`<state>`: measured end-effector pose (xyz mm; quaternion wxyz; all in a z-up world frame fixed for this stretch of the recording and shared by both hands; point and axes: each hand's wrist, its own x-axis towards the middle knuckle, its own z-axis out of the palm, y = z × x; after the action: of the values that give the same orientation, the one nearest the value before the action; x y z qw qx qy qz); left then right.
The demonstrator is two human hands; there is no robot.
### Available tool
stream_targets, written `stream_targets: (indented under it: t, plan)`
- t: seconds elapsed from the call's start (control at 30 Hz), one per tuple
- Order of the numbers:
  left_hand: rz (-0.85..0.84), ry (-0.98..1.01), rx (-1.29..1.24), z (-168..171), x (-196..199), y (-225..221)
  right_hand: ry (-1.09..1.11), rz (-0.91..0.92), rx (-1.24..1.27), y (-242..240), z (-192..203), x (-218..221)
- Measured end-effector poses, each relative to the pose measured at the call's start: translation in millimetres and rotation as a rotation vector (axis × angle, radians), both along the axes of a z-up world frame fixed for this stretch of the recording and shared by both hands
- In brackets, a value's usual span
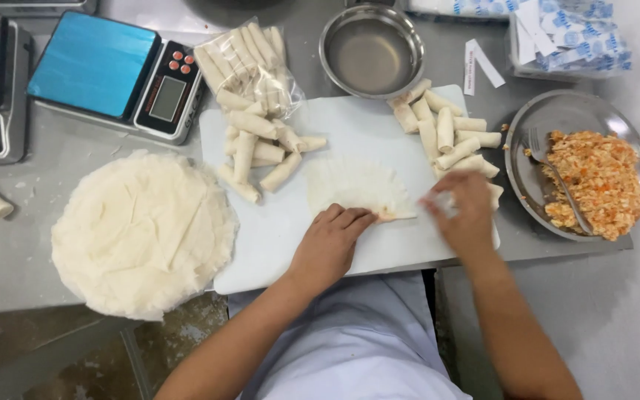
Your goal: Manually filling and rolling spring rolls or similar food items on a production table.
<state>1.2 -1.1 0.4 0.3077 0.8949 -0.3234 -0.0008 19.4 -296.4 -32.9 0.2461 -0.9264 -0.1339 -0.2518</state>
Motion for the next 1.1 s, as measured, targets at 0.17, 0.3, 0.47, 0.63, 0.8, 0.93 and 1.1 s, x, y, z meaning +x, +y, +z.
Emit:
stream_targets:
  t: [0.17, 0.3, 0.47, 0.63, 0.8, 0.93, 1.1]
  plan:
    - [-0.030, -0.110, -0.069, -26, -1, -2, 0.081, -0.376, -0.461, -79, 49, 72]
    - [-0.042, -0.091, -0.094, -23, 1, -1, 0.842, -0.695, -0.956, -80, 67, 160]
    - [-0.051, -0.071, -0.101, -21, 2, 1, 1.021, -0.716, -1.059, -70, 63, 193]
    - [-0.061, -0.027, -0.140, -18, 3, 4, 0.980, -0.644, -1.023, -86, 80, 184]
    - [-0.061, -0.049, -0.130, -21, 2, 2, 0.234, -0.379, 0.000, -79, 151, 64]
    - [-0.049, -0.073, -0.094, -25, 0, 0, 0.249, -0.647, -0.847, -145, 61, 16]
    - [-0.044, -0.113, -0.069, -24, 0, -1, 0.185, -0.887, -0.805, -40, 84, -18]
